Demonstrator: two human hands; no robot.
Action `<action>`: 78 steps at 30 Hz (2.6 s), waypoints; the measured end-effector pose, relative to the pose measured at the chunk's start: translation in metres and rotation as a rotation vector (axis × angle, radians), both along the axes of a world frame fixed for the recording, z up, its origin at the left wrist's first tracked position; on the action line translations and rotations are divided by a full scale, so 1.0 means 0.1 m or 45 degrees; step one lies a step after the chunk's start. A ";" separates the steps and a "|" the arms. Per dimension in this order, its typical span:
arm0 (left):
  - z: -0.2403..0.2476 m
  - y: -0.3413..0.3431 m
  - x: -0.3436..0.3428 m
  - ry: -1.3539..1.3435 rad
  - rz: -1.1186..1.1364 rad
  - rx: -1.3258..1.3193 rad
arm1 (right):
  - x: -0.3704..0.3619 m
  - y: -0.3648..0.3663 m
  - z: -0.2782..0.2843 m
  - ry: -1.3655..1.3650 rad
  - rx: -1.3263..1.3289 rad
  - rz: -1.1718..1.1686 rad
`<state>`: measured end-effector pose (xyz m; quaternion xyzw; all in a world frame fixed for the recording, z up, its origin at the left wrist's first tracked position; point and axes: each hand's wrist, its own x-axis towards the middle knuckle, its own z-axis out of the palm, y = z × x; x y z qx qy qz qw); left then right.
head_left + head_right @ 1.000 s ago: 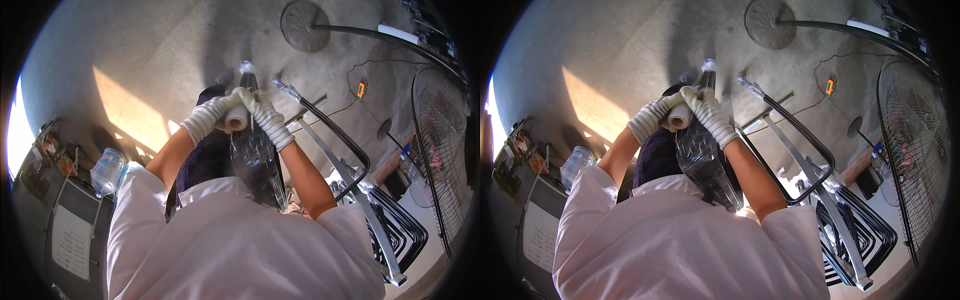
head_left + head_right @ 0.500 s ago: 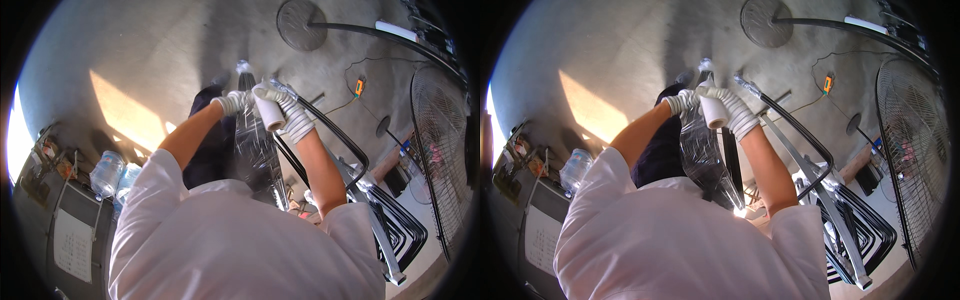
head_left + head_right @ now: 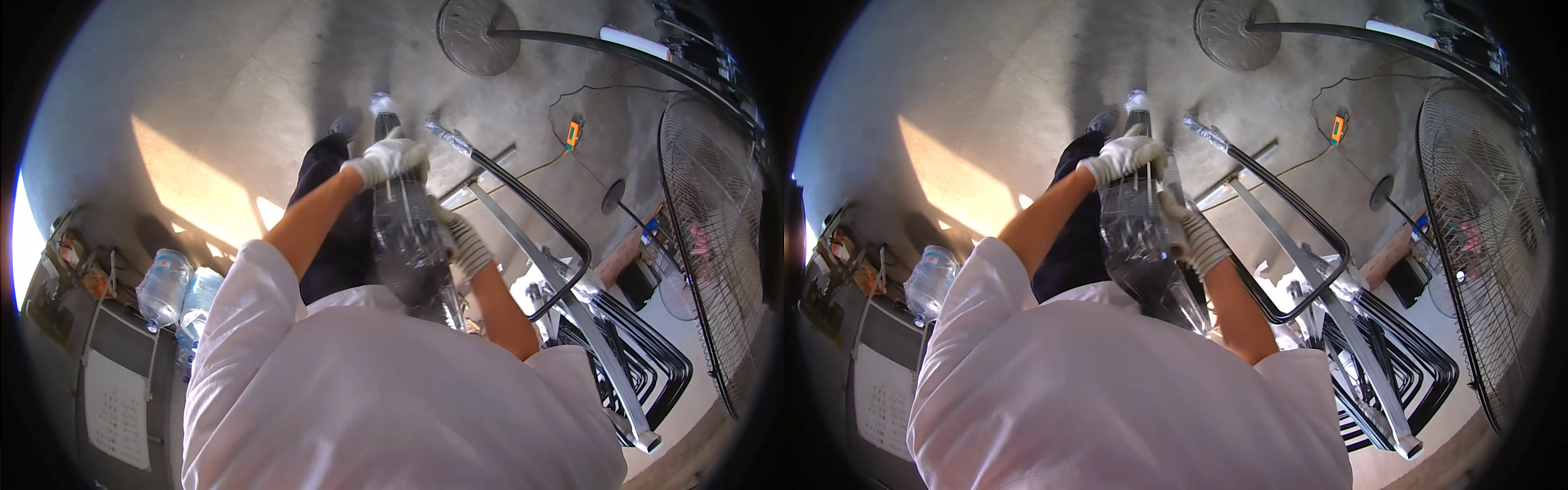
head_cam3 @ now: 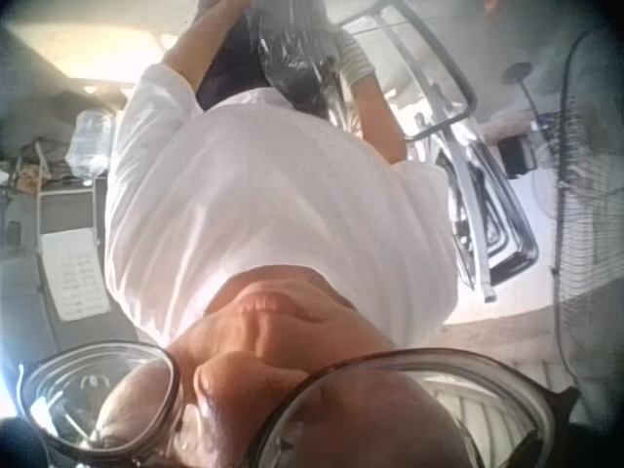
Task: The person wraps bundles of black metal frames with plastic wrap by hand. They pull the wrap from a small roll, circling it around the frames multiple times to secure them together before picking up the next bundle.
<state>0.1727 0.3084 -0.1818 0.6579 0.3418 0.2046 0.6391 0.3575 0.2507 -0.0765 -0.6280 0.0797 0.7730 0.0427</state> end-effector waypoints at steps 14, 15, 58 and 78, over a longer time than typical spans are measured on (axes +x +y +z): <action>0.27 -1.71 0.24 -1.070 0.961 -2.041 | -0.28 -0.28 -0.19 0.425 0.126 0.021; 0.45 -1.59 0.16 -1.091 0.975 -2.198 | -0.27 -0.28 -0.19 0.406 0.175 0.105; 1.68 -1.13 -0.71 -1.215 1.644 -0.545 | -0.82 -0.25 1.01 -0.711 2.050 2.044; 1.80 -1.15 0.30 -1.249 1.681 -1.706 | 1.29 -1.32 1.22 -0.669 1.140 1.295</action>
